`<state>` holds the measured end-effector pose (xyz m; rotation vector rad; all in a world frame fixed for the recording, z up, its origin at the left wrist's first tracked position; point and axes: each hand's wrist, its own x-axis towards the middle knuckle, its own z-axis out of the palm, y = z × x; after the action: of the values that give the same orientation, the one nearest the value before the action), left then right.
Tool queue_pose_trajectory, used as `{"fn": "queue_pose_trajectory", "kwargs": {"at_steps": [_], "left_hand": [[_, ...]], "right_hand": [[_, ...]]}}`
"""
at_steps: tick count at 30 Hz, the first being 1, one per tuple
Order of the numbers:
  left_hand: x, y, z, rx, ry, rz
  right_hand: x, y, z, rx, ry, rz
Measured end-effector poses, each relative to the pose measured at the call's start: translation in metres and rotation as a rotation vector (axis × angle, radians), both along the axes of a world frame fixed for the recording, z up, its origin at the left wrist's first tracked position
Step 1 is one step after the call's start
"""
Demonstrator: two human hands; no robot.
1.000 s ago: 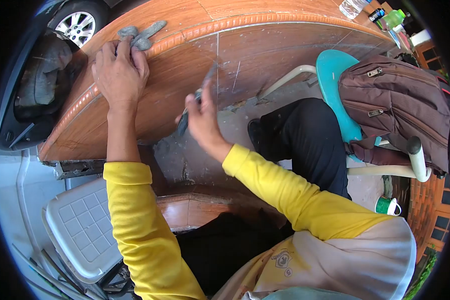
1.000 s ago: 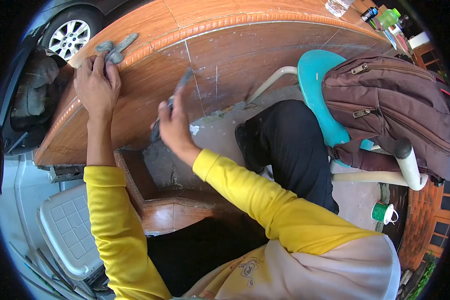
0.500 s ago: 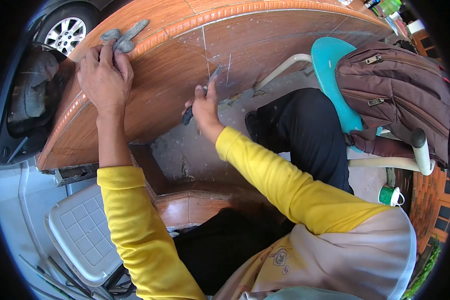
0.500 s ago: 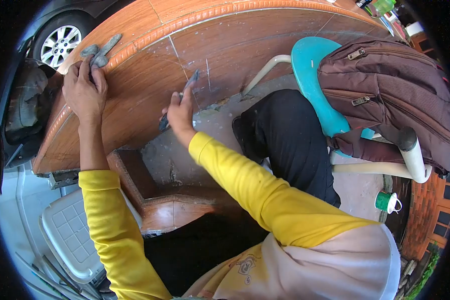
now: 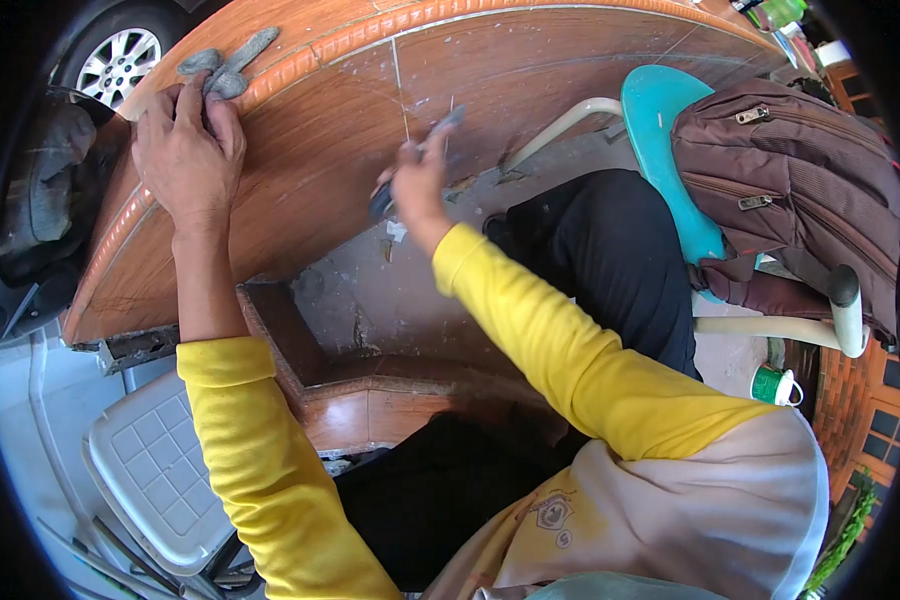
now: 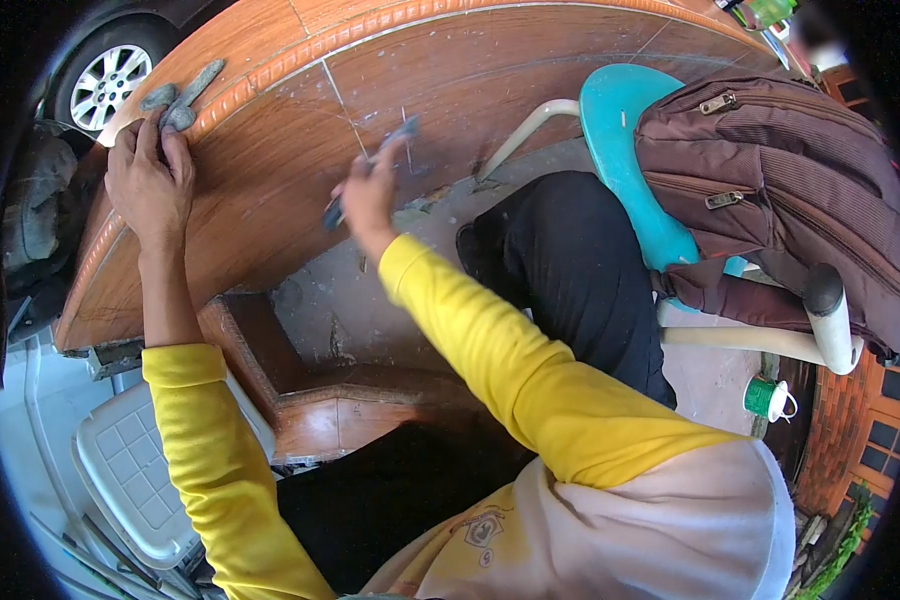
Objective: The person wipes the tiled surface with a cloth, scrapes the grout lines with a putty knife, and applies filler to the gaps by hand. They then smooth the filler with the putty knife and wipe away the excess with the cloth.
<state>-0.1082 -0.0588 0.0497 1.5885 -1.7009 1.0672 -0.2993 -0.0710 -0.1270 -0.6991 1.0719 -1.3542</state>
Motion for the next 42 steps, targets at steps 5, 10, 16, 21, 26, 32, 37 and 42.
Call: {"fn": "queue_pose_trajectory", "kwargs": {"at_steps": [5,10,16,21,26,32,37,42], "left_hand": [[-0.003,-0.006,-0.004,-0.018,-0.012,0.099],[-0.002,-0.002,-0.001,0.017,-0.010,0.068],[0.001,-0.003,0.000,0.034,0.017,0.038],[-0.001,-0.004,-0.002,0.016,-0.002,0.093],[0.000,-0.001,0.001,0.055,0.024,0.081],[0.005,-0.003,0.001,0.007,-0.017,0.009],[0.004,-0.006,-0.001,-0.010,-0.032,-0.010],[0.003,-0.005,-0.001,0.039,-0.041,0.020]], "right_hand": [[-0.010,0.008,-0.003,0.001,-0.006,0.058],[-0.016,-0.002,0.003,0.072,-0.017,0.032],[-0.001,0.021,-0.016,-0.035,0.088,0.140],[-0.001,0.015,-0.019,0.065,-0.031,0.102],[-0.009,0.002,-0.032,0.092,-0.038,0.098],[0.001,0.026,-0.052,0.101,-0.039,0.196],[-0.020,-0.013,-0.063,0.298,-0.272,0.108],[-0.009,0.026,-0.079,0.309,-0.340,0.244]]}}
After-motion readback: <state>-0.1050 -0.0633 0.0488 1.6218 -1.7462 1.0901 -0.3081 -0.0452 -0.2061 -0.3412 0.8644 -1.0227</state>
